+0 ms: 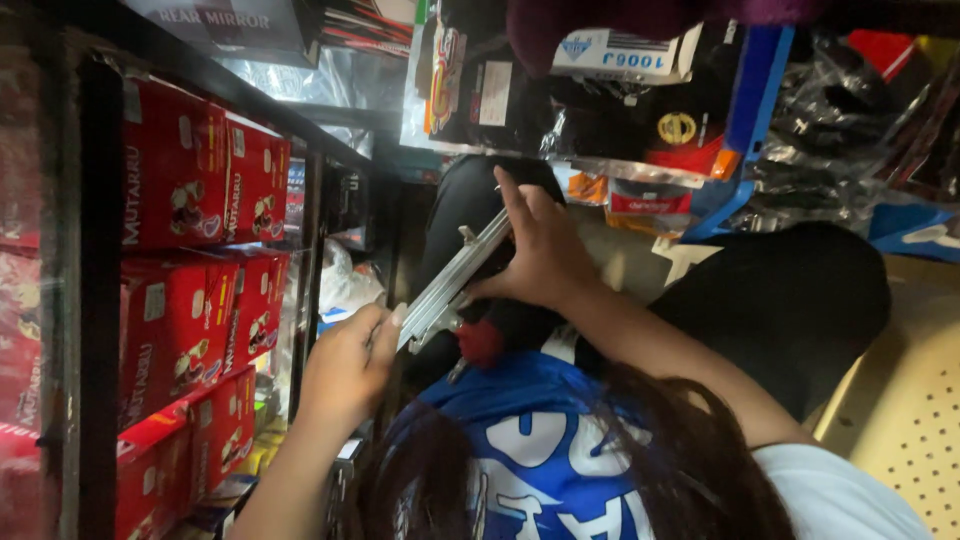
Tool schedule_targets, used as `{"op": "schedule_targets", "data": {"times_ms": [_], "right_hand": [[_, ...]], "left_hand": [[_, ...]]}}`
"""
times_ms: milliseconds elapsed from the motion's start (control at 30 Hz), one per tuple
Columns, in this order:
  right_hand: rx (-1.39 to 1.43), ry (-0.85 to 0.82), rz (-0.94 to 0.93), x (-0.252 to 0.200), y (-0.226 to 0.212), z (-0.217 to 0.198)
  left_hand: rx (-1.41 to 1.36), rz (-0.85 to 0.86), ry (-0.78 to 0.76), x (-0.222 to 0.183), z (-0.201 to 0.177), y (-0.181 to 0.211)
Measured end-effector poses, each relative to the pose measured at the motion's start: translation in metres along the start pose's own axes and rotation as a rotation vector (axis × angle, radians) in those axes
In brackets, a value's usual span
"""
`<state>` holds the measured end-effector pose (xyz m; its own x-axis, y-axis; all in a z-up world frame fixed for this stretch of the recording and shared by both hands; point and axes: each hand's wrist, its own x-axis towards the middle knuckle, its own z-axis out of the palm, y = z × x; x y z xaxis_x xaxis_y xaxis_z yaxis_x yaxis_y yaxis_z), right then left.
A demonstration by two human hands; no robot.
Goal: The recorder uses a pneumatic staple gun to work on a metal rail component.
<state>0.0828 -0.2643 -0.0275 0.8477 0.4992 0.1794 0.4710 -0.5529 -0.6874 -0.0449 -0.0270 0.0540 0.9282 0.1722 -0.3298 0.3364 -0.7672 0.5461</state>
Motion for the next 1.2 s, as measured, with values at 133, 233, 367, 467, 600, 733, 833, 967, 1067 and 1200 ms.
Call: {"op": "schedule_targets", "data": {"times_ms": [133, 233, 367, 467, 600, 733, 833, 967, 1067, 1200], "right_hand": [[0.019, 0.017, 0.086, 0.0, 0.001, 0.005], [0.039, 0.025, 0.072, -0.002, -0.002, 0.002], [-0.127, 0.057, -0.096, -0.003, -0.014, -0.011], [-0.255, 0.116, -0.143, -0.014, -0.024, -0.026], [-0.154, 0.094, -0.013, -0.035, -0.033, -0.036], [-0.209, 0.047, -0.284, -0.032, -0.043, -0.035], [-0.132, -0.049, -0.016, -0.035, -0.041, -0.025], [-0.059, -0.196, 0.021, -0.05, -0.037, -0.025], [-0.126, -0.194, -0.001, -0.055, -0.04, -0.036], [-0.304, 0.187, -0.43, -0.026, -0.063, -0.057]], "left_hand": [[0.016, -0.077, -0.016, 0.003, 0.004, -0.004], [0.016, -0.092, -0.021, 0.009, 0.015, -0.02], [-0.045, -0.181, -0.089, 0.013, 0.012, -0.021], [-0.017, -0.214, -0.127, 0.017, 0.01, -0.021], [0.129, -0.109, -0.12, 0.016, 0.017, -0.036], [0.196, -0.022, -0.068, 0.013, 0.021, -0.038], [0.212, 0.002, -0.029, 0.013, 0.022, -0.042], [0.209, 0.035, -0.068, 0.012, 0.015, -0.041], [0.22, 0.053, -0.102, 0.011, 0.016, -0.041], [0.236, 0.057, -0.104, 0.02, 0.017, -0.04]]}}
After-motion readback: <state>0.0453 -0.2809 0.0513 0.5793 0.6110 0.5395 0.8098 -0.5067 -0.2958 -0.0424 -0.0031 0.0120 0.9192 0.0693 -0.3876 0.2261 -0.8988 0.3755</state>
